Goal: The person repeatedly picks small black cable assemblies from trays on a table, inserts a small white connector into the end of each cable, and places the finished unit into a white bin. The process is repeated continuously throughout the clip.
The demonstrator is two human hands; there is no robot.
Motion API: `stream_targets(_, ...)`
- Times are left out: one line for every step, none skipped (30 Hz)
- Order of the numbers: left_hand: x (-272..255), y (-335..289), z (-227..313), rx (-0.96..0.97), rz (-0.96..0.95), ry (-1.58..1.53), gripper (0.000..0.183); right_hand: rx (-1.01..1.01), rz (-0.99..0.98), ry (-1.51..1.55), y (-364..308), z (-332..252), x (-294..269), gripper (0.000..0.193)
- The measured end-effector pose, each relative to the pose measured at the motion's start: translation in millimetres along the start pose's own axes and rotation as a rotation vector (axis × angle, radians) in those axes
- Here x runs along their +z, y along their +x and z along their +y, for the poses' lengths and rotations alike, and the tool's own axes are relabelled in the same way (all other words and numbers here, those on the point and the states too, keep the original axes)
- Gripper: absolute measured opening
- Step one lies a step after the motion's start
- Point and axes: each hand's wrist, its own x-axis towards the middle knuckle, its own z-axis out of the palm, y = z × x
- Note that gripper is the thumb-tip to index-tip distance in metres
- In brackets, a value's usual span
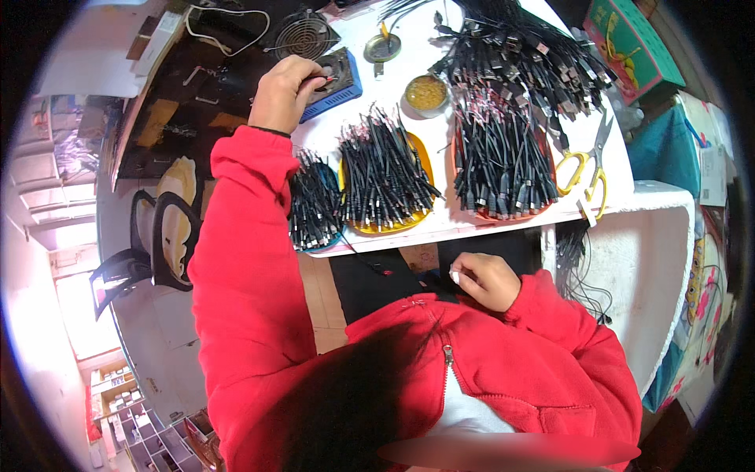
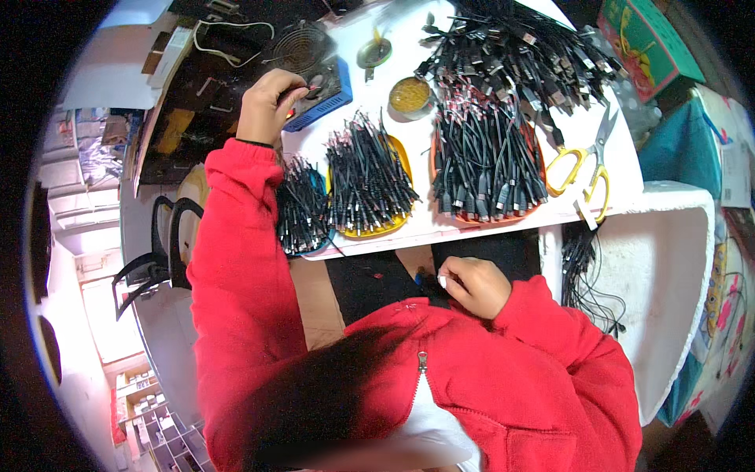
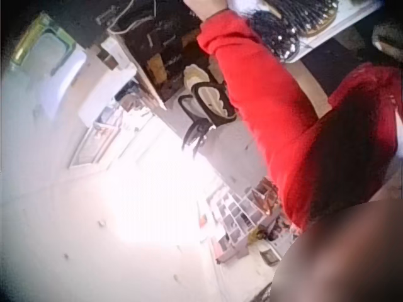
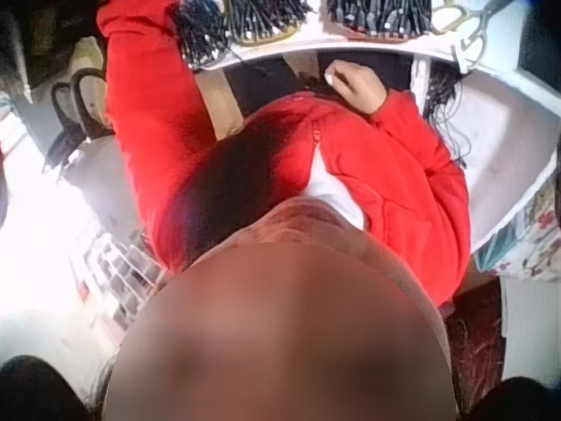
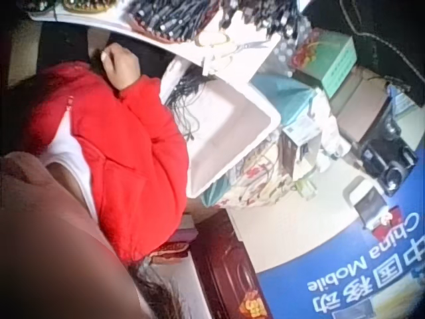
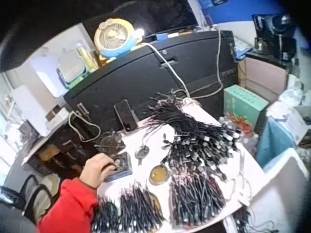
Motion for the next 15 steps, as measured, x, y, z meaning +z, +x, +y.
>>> stream_targets(-0.2, -2.2, -8.8, -0.028, 0.011, 0.005, 0.014, 0.023, -0.004, 0.006, 0.7, 0.0, 0.6, 0.014)
stream_targets(1.0, -4.1, -17.5, -0.035, 0.015, 0.020, 0.013, -0.006, 0.009, -0.001, 1.5, 0.3, 1.0, 0.013)
stream_targets(3.1, -6.0, -25.6, -0.043, 0.019, 0.032, 0.013, -0.006, 0.010, -0.005, 2.3, 0.4, 1.4, 0.013)
stream_targets(6.1, -7.1, -33.2, -0.055, 0.019, 0.042, 0.013, 0.022, -0.006, -0.009, 3.2, 0.6, 1.8, 0.013)
stream_targets(8.9, -7.2, -40.6, -0.070, -0.001, 0.065, 0.014, 0.016, -0.006, -0.013, 3.9, 0.8, 1.6, 0.012)
stream_targets(11.8, -7.2, -47.1, -0.055, 0.010, 0.078, 0.013, 0.001, -0.002, -0.020, 4.9, 0.9, 1.6, 0.012)
stream_targets(15.0, -7.3, -52.4, -0.060, 0.006, 0.093, 0.013, 0.008, -0.007, -0.024, 5.5, 1.1, 1.6, 0.012)
stream_targets(17.9, -7.0, -57.1, -0.071, -0.001, 0.107, 0.013, 0.038, -0.022, -0.025, 6.3, 1.2, 1.3, 0.012)
stream_targets(20.5, -6.6, -61.0, -0.092, -0.007, 0.105, 0.012, 0.032, -0.008, -0.026, 7.1, 1.5, 1.3, 0.011)
stream_targets(22.5, -5.4, -64.6, -0.089, -0.021, 0.114, 0.011, 0.015, 0.005, -0.034, 7.9, 1.8, 1.0, 0.011)
stream_targets(24.5, -4.0, -67.5, -0.087, -0.036, 0.122, 0.011, 0.023, 0.002, -0.040, 8.6, 2.2, 1.1, 0.011)
stream_targets(26.1, -2.8, -69.8, -0.084, -0.051, 0.130, 0.011, 0.058, -0.019, -0.047, 9.3, 2.7, 1.0, 0.011)
stream_targets(27.1, -1.7, -71.7, -0.068, -0.074, 0.128, 0.010, 0.061, -0.017, -0.037, 10.0, 3.4, 1.3, 0.012)
stream_targets(27.9, -0.3, -73.3, -0.066, -0.090, 0.122, 0.010, 0.042, -0.007, -0.039, 10.6, 4.2, 1.5, 0.012)
stream_targets(28.6, 1.2, -74.7, -0.064, -0.107, 0.116, 0.009, 0.047, -0.011, -0.041, 11.2, 5.0, 2.0, 0.012)
